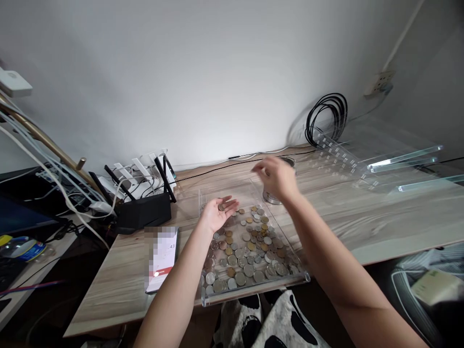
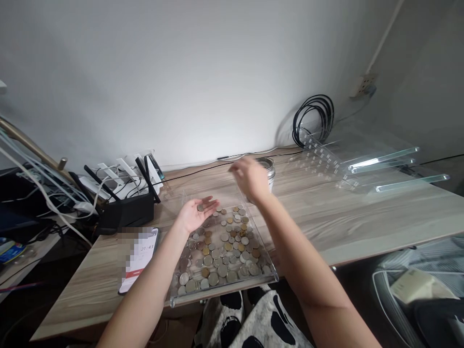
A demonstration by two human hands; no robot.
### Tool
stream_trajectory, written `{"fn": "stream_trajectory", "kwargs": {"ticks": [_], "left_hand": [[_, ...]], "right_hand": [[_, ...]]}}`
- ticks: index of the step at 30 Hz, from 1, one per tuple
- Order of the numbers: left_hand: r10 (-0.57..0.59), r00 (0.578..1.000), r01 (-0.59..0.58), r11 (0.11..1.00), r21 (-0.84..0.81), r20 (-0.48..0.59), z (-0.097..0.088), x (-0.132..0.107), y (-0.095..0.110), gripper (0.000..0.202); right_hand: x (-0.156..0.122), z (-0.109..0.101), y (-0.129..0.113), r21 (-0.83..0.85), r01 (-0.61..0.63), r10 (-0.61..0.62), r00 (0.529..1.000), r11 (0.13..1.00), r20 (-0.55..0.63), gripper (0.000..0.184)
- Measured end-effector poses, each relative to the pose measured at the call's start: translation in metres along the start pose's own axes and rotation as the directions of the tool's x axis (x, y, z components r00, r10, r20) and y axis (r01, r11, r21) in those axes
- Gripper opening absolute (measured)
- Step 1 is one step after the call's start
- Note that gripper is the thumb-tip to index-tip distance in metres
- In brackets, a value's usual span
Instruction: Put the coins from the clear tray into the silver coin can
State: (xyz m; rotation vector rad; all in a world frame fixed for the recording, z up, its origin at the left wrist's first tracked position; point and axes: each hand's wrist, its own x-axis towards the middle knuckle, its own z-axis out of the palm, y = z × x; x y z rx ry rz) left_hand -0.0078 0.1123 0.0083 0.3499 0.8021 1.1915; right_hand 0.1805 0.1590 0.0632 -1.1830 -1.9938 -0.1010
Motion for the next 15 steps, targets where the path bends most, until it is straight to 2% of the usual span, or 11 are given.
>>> {"fn": "stream_trajectory", "kwargs": {"ticks": [1, 3, 5, 8, 10, 12, 14, 15], "left_hand": [[0.004, 1.0, -0.004, 1.0, 0.009, -0.025, 0.0, 0.0, 0.0, 0.025], [0.003, 0.999, -0.003, 1.0, 0.025, -0.038, -0.001, 0.001, 0.0, 0.026], [0.004, 1.0, -0.004, 0.999, 0.034, -0.012, -0.002, 0.002, -0.001, 0.026], [0.01, 1.0, -0.01, 0.999, 0.035, 0.009, -0.005, 0.003, -0.002, 0.026], [0.009, 1.0, -0.009, 0.999, 0.032, 0.012, -0.005, 0.002, -0.001, 0.028], [-0.005, 0.999, 0.004, 1.0, 0.02, 0.041, -0.004, 0.001, -0.001, 0.031], [-0.02, 0.996, 0.02, 1.0, -0.001, 0.084, -0.002, -0.002, -0.001, 0.036], [-0.025, 0.993, 0.027, 1.0, -0.012, 0.114, -0.001, -0.004, -0.001, 0.039]], "right_hand": [[0.004, -0.007, 0.014, -0.064, -0.093, 0.086, 0.991, 0.994, -0.106, 0.021], [0.011, -0.016, 0.041, -0.147, -0.249, 0.22, 0.957, 0.957, -0.19, 0.02], [0.015, -0.018, 0.061, -0.176, -0.341, 0.315, 0.936, 0.924, -0.157, 0.018], [0.019, -0.016, 0.072, -0.179, -0.393, 0.394, 0.919, 0.902, -0.035, 0.018], [0.021, -0.017, 0.068, -0.185, -0.383, 0.388, 0.922, 0.905, -0.006, 0.018], [0.019, -0.019, 0.055, -0.171, -0.332, 0.321, 0.943, 0.928, -0.087, 0.02], [0.013, -0.018, 0.033, -0.101, -0.215, 0.2, 0.97, 0.971, -0.14, 0.023], [0.008, -0.015, 0.02, -0.035, -0.127, 0.123, 0.988, 0.991, -0.093, 0.023]]}}
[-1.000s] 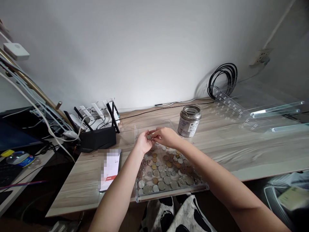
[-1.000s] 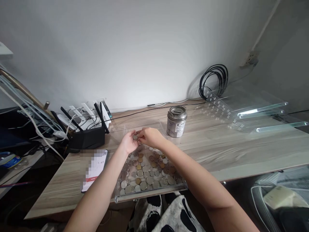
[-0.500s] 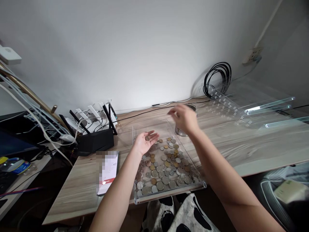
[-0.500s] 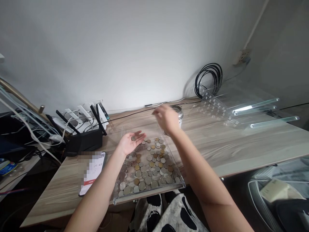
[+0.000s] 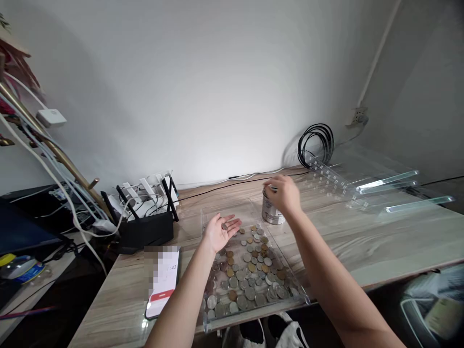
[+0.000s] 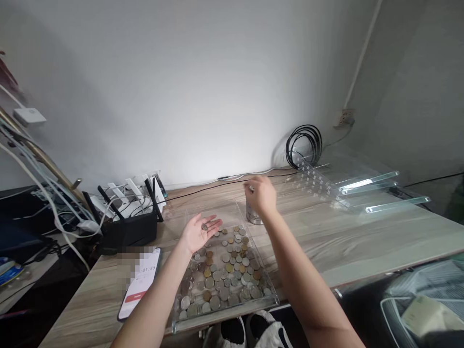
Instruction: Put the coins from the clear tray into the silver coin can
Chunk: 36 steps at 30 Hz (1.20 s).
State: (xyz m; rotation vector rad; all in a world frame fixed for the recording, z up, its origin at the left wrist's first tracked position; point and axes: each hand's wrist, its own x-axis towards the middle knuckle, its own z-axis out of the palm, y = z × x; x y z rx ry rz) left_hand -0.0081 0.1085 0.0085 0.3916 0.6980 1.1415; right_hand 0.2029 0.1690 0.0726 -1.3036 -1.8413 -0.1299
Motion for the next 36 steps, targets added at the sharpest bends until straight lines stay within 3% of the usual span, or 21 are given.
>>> {"fn": "stream_trajectory", "kwargs": {"ticks": [1, 2, 4, 5, 7, 9, 11, 13, 14, 16, 19, 23, 25, 28, 30, 31, 32, 34, 36], "left_hand": [[-0.003, 1.0, 0.003, 1.0, -0.012, 0.031, 0.001, -0.001, 0.0, 0.041], [-0.002, 0.998, 0.003, 1.0, -0.022, 0.062, 0.002, -0.002, 0.0, 0.043], [0.004, 0.993, 0.0, 0.999, -0.033, 0.116, 0.003, -0.003, 0.0, 0.047], [0.008, 0.99, -0.003, 0.999, -0.033, 0.138, 0.003, -0.004, 0.001, 0.048], [0.011, 0.984, -0.007, 1.0, -0.022, 0.176, 0.004, -0.004, 0.001, 0.05], [0.005, 0.977, -0.007, 1.0, 0.012, 0.214, 0.004, -0.005, 0.002, 0.05], [0.007, 0.973, -0.027, 0.996, 0.086, 0.229, 0.005, -0.006, 0.002, 0.048], [0.023, 0.982, -0.063, 0.976, 0.21, 0.187, 0.005, -0.006, 0.002, 0.045], [0.038, 0.99, -0.077, 0.955, 0.287, 0.139, 0.005, -0.006, 0.002, 0.043], [0.096, 0.995, -0.093, 0.885, 0.456, 0.018, 0.003, -0.004, 0.002, 0.035], [0.236, 0.969, -0.121, 0.726, 0.677, -0.079, 0.001, 0.0, 0.001, 0.027], [0.359, 0.933, -0.148, 0.467, 0.872, -0.033, 0.0, 0.002, 0.003, 0.026], [0.433, 0.901, -0.135, 0.232, 0.963, 0.022, -0.003, 0.001, 0.006, 0.027], [0.483, 0.871, 0.005, -0.194, 0.981, 0.091, -0.013, -0.002, 0.013, 0.028], [0.42, 0.904, 0.087, -0.363, 0.928, 0.08, -0.022, -0.004, 0.017, 0.028], [0.373, 0.925, 0.098, -0.409, 0.907, 0.068, -0.025, -0.005, 0.018, 0.028], [0.324, 0.945, 0.097, -0.436, 0.895, 0.055, -0.028, -0.005, 0.02, 0.029], [0.258, 0.966, 0.099, -0.465, 0.88, 0.028, -0.032, -0.007, 0.023, 0.029], [0.234, 0.972, 0.123, -0.493, 0.861, -0.005, -0.031, -0.011, 0.026, 0.03]], "right_hand": [[-0.008, 0.003, -0.014, 0.101, 0.09, -0.102, 0.988, 0.991, 0.114, 0.023], [-0.015, 0.007, -0.028, 0.213, 0.162, -0.217, 0.938, 0.963, 0.268, 0.021], [-0.03, 0.018, -0.054, 0.343, 0.219, -0.374, 0.784, 0.913, 0.495, 0.017], [-0.036, 0.024, -0.064, 0.354, 0.236, -0.406, 0.73, 0.905, 0.551, 0.015], [-0.041, 0.031, -0.075, 0.319, 0.279, -0.419, 0.699, 0.906, 0.579, 0.016], [-0.037, 0.029, -0.071, 0.285, 0.296, -0.408, 0.729, 0.912, 0.549, 0.023], [-0.025, 0.018, -0.054, 0.208, 0.232, -0.304, 0.833, 0.95, 0.462, 0.026], [-0.01, 0.002, -0.027, 0.059, 0.083, -0.097, 0.95, 0.995, 0.295, 0.027], [-0.002, -0.005, -0.012, -0.031, -0.001, 0.007, 0.977, 1.0, 0.212, 0.028], [0.011, -0.015, 0.016, -0.146, -0.108, 0.13, 0.979, 0.983, 0.154, 0.025], [0.021, -0.017, 0.043, -0.215, -0.19, 0.233, 0.952, 0.958, 0.197, 0.022], [0.02, -0.011, 0.047, -0.239, -0.265, 0.317, 0.924, 0.934, 0.216, 0.023], [0.016, -0.011, 0.039, -0.207, -0.237, 0.269, 0.953, 0.949, 0.141, 0.024], [0.007, -0.011, 0.019, -0.062, -0.139, 0.141, 0.99, 0.988, 0.028, 0.026], [-0.001, -0.003, 0.003, 0.081, -0.051, 0.038, 0.988, 0.995, 0.152, 0.025], [-0.006, 0.004, -0.005, 0.154, -0.007, -0.037, 0.96, 0.988, 0.277, 0.024], [-0.011, 0.014, -0.013, 0.217, 0.031, -0.12, 0.903, 0.976, 0.414, 0.023], [-0.022, 0.037, -0.027, 0.267, 0.083, -0.241, 0.729, 0.96, 0.641, 0.023], [-0.034, 0.059, -0.037, 0.241, 0.145, -0.28, 0.581, 0.96, 0.764, 0.026]]}}
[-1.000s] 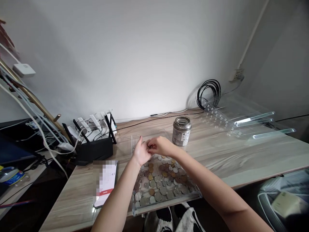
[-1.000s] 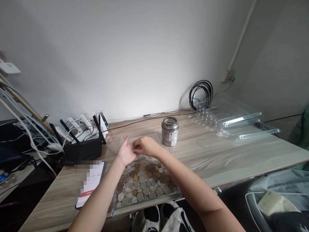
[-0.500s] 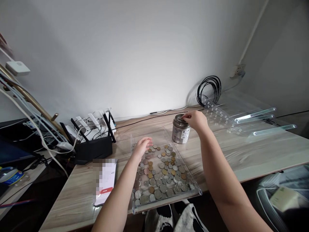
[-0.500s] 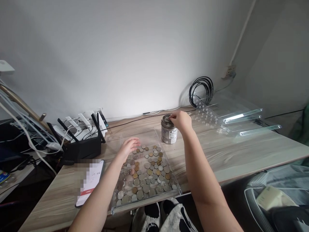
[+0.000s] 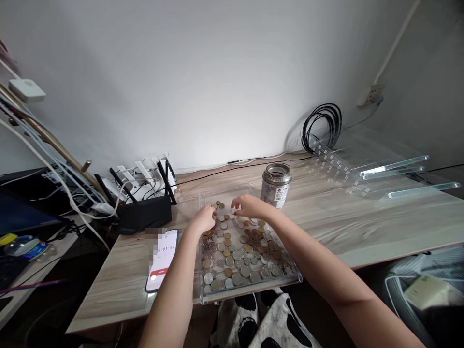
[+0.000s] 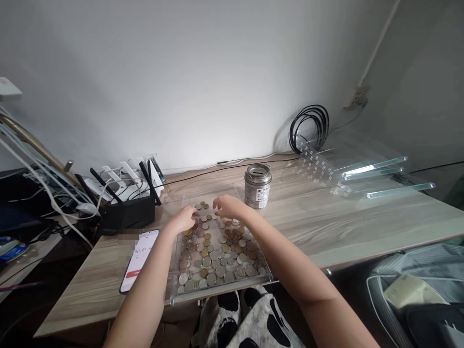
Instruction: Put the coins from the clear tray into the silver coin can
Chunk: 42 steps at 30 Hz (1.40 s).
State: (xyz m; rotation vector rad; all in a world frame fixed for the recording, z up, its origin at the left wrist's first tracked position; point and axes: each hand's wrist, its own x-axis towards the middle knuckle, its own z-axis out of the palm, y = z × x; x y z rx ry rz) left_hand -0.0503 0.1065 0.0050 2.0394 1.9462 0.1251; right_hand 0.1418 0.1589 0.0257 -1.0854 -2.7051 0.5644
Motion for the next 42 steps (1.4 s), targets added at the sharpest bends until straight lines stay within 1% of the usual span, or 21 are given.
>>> {"fn": "stream_trajectory", "kwargs": {"ticks": [2, 4, 6, 8, 9, 11, 13, 14, 16, 18, 19, 21, 24, 26, 28, 30, 31, 34, 37, 40, 42], "left_hand": [[-0.008, 0.998, 0.005, 0.999, 0.049, 0.062, -0.005, -0.004, 0.001, 0.032], [0.011, 0.987, -0.026, 0.996, 0.09, 0.162, -0.009, -0.009, 0.005, 0.04], [0.034, 0.966, -0.063, 0.993, 0.103, 0.257, -0.012, -0.013, 0.01, 0.05], [0.036, 0.951, -0.069, 0.993, 0.098, 0.308, -0.013, -0.016, 0.016, 0.053], [0.028, 0.948, -0.059, 0.994, 0.09, 0.317, -0.013, -0.017, 0.018, 0.051], [0.003, 0.952, -0.026, 0.997, 0.07, 0.306, -0.012, -0.019, 0.022, 0.043], [-0.019, 0.963, 0.006, 0.999, 0.053, 0.267, -0.012, -0.021, 0.025, 0.034], [-0.026, 0.97, 0.017, 0.999, 0.039, 0.243, -0.012, -0.022, 0.026, 0.03], [-0.022, 0.981, 0.023, 1.0, 0.0, 0.193, -0.014, -0.025, 0.028, 0.022], [-0.011, 0.987, 0.018, 0.999, -0.04, 0.162, -0.015, -0.027, 0.03, 0.016], [-0.011, 0.987, 0.019, 0.999, -0.044, 0.16, -0.016, -0.028, 0.032, 0.014], [-0.025, 0.981, 0.029, 0.999, -0.017, 0.19, -0.015, -0.031, 0.037, 0.014], [-0.028, 0.978, 0.018, 0.999, 0.047, 0.207, -0.01, -0.043, 0.043, 0.023], [0.011, 0.983, -0.025, 0.997, 0.07, 0.182, -0.004, -0.055, 0.044, 0.026], [0.084, 0.979, -0.097, 0.993, 0.064, 0.187, 0.001, -0.067, 0.042, 0.026], [0.151, 0.962, -0.163, 0.986, 0.035, 0.229, 0.004, -0.076, 0.038, 0.024], [0.181, 0.949, -0.19, 0.982, 0.012, 0.259, 0.004, -0.079, 0.035, 0.022], [0.269, 0.909, -0.252, 0.963, -0.094, 0.319, 0.002, -0.081, 0.029, 0.015], [0.318, 0.895, -0.269, 0.944, -0.189, 0.313, 0.001, -0.082, 0.026, 0.018], [0.316, 0.889, -0.246, 0.94, -0.239, 0.331, 0.003, -0.085, 0.026, 0.022], [0.321, 0.897, -0.249, 0.935, -0.254, 0.304, 0.006, -0.089, 0.029, 0.032]], "right_hand": [[0.008, 0.017, -0.004, -0.067, 0.043, -0.037, 0.995, 0.997, 0.098, 0.03], [0.01, 0.026, -0.005, -0.098, 0.11, -0.093, 0.983, 0.989, 0.158, 0.034], [0.009, 0.028, -0.006, -0.116, 0.137, -0.111, 0.972, 0.984, 0.206, 0.039], [0.007, 0.026, -0.008, -0.126, 0.136, -0.1, 0.961, 0.983, 0.26, 0.046], [0.006, 0.026, -0.009, -0.121, 0.14, -0.099, 0.951, 0.983, 0.293, 0.048], [0.002, 0.025, -0.013, -0.105, 0.158, -0.11, 0.926, 0.982, 0.36, 0.048], [-0.005, 0.027, -0.018, -0.108, 0.173, -0.117, 0.911, 0.979, 0.394, 0.041], [-0.01, 0.028, -0.021, -0.117, 0.182, -0.124, 0.913, 0.976, 0.388, 0.038], [-0.024, 0.032, -0.027, -0.141, 0.188, -0.133, 0.935, 0.972, 0.328, 0.035], [-0.04, 0.036, -0.032, -0.159, 0.18, -0.136, 0.958, 0.971, 0.252, 0.039], [-0.048, 0.037, -0.034, -0.162, 0.171, -0.132, 0.965, 0.972, 0.228, 0.042], [-0.063, 0.038, -0.039, -0.151, 0.16, -0.125, 0.967, 0.975, 0.222, 0.047], [-0.076, 0.039, -0.046, -0.105, 0.149, -0.115, 0.953, 0.983, 0.281, 0.046], [-0.08, 0.041, -0.05, -0.077, 0.127, -0.099, 0.952, 0.989, 0.288, 0.044], [-0.081, 0.043, -0.053, -0.06, 0.106, -0.088, 0.964, 0.993, 0.252, 0.042], [-0.082, 0.046, -0.057, -0.047, 0.101, -0.088, 0.97, 0.994, 0.225, 0.039], [-0.082, 0.047, -0.058, -0.033, 0.106, -0.096, 0.968, 0.994, 0.233, 0.037], [-0.084, 0.048, -0.063, 0.019, 0.1, -0.101, 0.946, 0.995, 0.309, 0.034], [-0.084, 0.047, -0.065, 0.04, 0.086, -0.095, 0.929, 0.996, 0.359, 0.035], [-0.083, 0.047, -0.065, 0.065, 0.141, -0.155, 0.896, 0.988, 0.415, 0.02], [-0.081, 0.045, -0.065, 0.095, 0.171, -0.195, 0.866, 0.981, 0.461, 0.016]]}}
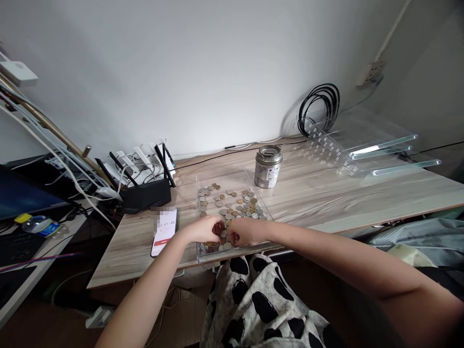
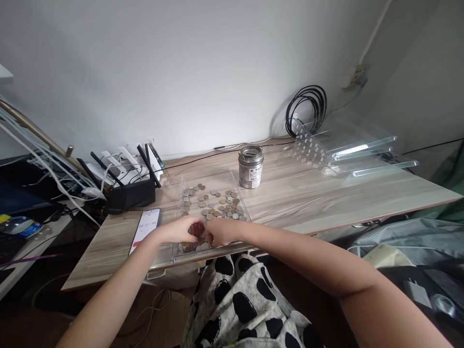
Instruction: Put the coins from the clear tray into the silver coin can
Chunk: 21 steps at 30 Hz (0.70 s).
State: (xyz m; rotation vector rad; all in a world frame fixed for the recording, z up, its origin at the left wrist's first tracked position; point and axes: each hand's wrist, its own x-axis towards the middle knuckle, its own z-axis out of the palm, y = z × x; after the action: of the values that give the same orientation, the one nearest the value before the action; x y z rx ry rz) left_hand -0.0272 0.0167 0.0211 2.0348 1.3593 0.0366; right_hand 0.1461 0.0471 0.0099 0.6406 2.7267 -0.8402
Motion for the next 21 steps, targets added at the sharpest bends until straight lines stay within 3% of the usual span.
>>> {"fn": "stream_trajectory", "kwargs": {"ticks": [3, 5, 11, 14, 18, 21], "left_hand": [[0.016, 0.995, -0.013, 1.0, 0.029, -0.098, 0.009, -0.001, 0.005, 0.05], [0.012, 0.994, -0.005, 0.998, 0.064, -0.111, 0.014, -0.001, 0.008, 0.051], [-0.003, 1.0, 0.005, 0.988, 0.153, -0.013, 0.017, -0.001, 0.016, 0.029], [-0.016, 0.999, 0.01, 0.986, 0.168, 0.032, 0.016, -0.002, 0.019, 0.021], [0.013, 0.998, -0.025, 0.985, 0.173, 0.069, 0.017, -0.001, 0.017, 0.014], [0.01, 0.997, -0.021, 0.99, 0.137, 0.079, 0.017, 0.0, 0.014, 0.019]], "right_hand": [[-0.003, -0.008, 0.001, 0.031, -0.006, 0.004, 0.998, 0.999, 0.07, 0.017], [-0.009, -0.014, 0.004, 0.011, -0.03, 0.029, 0.997, 0.999, 0.078, 0.022], [-0.032, -0.021, 0.019, -0.043, -0.097, 0.097, 0.995, 0.994, 0.003, 0.044], [-0.036, -0.017, 0.025, -0.048, -0.093, 0.093, 0.996, 0.994, -0.005, 0.043], [-0.033, -0.011, 0.027, -0.009, -0.046, 0.046, 0.999, 0.999, 0.022, 0.026], [-0.031, -0.008, 0.026, 0.03, -0.014, 0.015, 1.0, 0.999, -0.025, 0.033]]}}
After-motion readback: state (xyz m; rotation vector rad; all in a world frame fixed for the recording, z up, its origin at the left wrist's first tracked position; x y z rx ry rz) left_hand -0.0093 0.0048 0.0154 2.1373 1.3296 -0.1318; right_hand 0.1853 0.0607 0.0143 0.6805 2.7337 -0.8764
